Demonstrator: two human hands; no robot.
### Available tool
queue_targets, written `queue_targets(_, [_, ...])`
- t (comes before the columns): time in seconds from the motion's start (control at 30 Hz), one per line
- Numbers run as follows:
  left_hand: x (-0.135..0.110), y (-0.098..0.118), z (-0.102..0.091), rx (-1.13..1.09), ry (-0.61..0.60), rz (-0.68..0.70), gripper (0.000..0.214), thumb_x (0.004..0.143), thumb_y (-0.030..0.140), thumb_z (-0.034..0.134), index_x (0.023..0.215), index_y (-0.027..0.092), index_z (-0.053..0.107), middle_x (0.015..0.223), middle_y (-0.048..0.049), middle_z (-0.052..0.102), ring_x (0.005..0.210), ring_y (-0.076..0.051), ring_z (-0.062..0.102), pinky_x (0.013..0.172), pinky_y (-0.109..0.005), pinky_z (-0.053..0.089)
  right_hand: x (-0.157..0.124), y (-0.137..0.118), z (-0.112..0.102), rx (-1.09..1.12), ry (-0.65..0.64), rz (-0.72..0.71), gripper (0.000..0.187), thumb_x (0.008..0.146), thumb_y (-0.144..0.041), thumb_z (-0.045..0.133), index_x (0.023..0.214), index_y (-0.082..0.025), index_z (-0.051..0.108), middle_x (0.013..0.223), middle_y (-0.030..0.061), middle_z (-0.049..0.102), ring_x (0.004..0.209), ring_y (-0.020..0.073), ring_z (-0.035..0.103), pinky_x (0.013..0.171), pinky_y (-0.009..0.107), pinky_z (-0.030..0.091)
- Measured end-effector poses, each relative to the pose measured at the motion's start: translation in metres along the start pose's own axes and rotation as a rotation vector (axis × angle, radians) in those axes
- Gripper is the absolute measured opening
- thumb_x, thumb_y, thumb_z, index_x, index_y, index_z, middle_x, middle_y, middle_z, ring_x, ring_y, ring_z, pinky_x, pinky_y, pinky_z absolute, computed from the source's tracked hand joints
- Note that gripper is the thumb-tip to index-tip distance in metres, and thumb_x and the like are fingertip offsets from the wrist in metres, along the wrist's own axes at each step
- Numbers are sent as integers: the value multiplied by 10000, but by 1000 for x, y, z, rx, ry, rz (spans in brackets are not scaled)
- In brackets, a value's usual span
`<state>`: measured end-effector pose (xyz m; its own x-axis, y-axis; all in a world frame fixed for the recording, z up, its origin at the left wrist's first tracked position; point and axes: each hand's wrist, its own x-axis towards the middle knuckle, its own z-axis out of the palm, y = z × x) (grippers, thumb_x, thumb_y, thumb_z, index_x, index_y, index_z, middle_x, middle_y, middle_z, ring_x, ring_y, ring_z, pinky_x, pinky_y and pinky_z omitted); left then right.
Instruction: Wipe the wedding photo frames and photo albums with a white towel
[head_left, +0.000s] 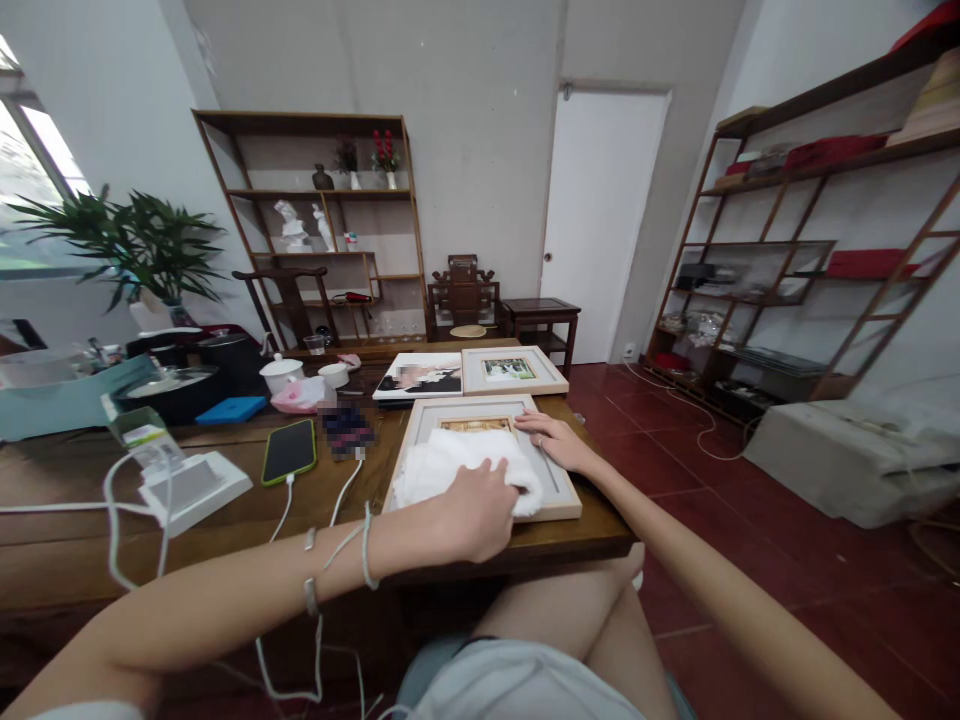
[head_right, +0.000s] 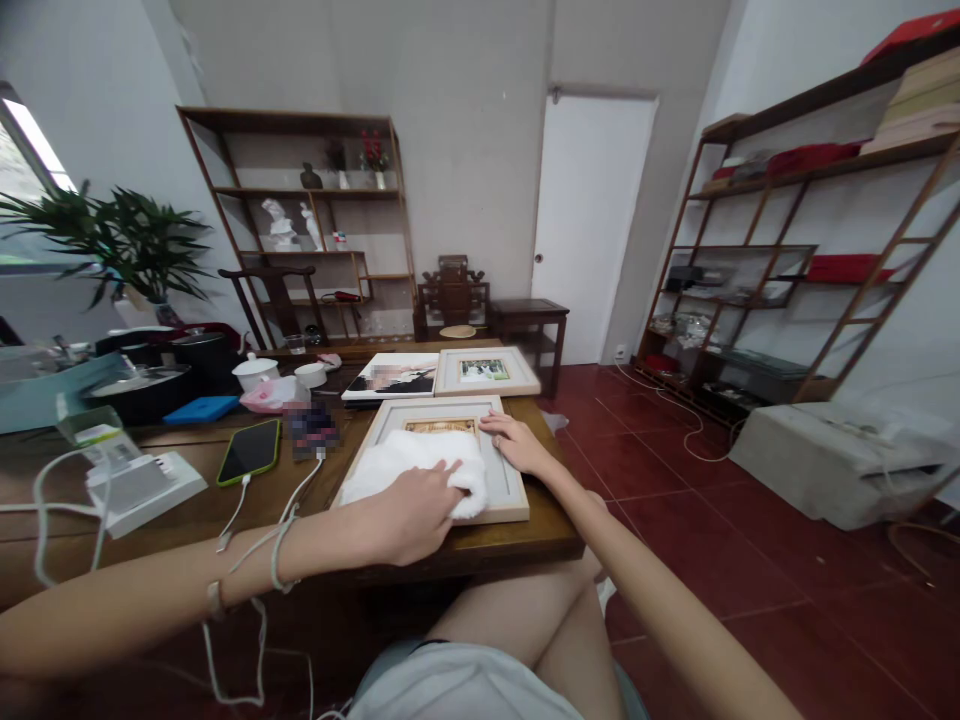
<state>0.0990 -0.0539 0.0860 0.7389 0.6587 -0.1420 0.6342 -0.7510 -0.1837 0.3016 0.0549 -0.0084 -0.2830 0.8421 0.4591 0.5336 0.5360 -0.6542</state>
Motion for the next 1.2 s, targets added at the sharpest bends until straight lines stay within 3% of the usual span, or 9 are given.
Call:
queue_targets(0.13, [0,10,-5,-12,-26,-45,364,821,180,363,1066,61,603,1165,-256,534,1002,-351,570,787,-464,471,-2,-9,4,-73,-47,32,462,691,-79,465,1104,-187,641,1267,74,555,1295,251,368,1102,464,237])
queue_targets(0.23, [12,6,-2,-44,-21,-92,372,819,181,378,1098,53,587,1233,-274,484,1043,-370,549,806,-479,460,-10,-10,5,-30,-26,29,466,700,-97,471,1126,-205,626,1278,57,549,1301,237,360,1103,457,236])
queue_targets(0.43, [55,-35,14,-84,90,-185,384,842,230,380,1182,116,520,1282,-223,453,1173,-369,444,835,-490,443,-21,-14,-1,47,22,35,462,658,-84,460,1047,-221,668,1217,41,601,1275,220,403,1091,445,257])
queue_targets(0.53, [82,-65,20,-38,207,-97,344,863,222,350,1135,123,536,1311,-186,440,1267,-330,336,910,-452,403,-20,-17,-2,71,32,48,444,638,-79,467,1001,-206,688,1221,59,597,1261,230,422,1079,438,271])
queue_targets(0.6, [98,-80,21,-17,279,14,326,875,208,331,1093,114,555,1283,-170,474,1260,-297,353,952,-409,371,-19,-18,-2,90,51,62,439,631,-78,473,986,-213,693,1239,55,584,1254,230,431,1073,430,278])
queue_targets(0.8, [127,-88,19,-29,265,139,327,886,209,330,1112,156,561,1212,-117,550,1056,-242,540,912,-339,385,-18,-16,-4,101,53,80,389,634,-89,482,911,-232,714,1191,30,619,1210,228,481,1062,423,297])
queue_targets(0.97, [109,-93,25,-1,199,89,319,858,252,372,1038,133,608,1201,-154,551,951,-265,592,857,-380,412,-17,-14,-3,99,51,85,389,640,-84,464,903,-222,715,1167,36,632,1211,222,479,1059,412,314])
queue_targets(1.1, [76,-105,22,84,89,-72,319,837,233,386,1048,151,611,1263,-150,507,962,-271,594,860,-398,414,-17,-14,-2,103,37,73,396,642,-79,451,901,-226,713,1137,27,648,1228,219,461,1069,431,301])
queue_targets(1.2, [47,-109,16,119,-2,-181,329,826,205,381,1034,112,618,1171,-191,564,903,-287,615,786,-398,450,-17,-15,-3,99,39,69,406,635,-73,447,896,-234,713,1144,22,644,1230,220,457,1072,442,293])
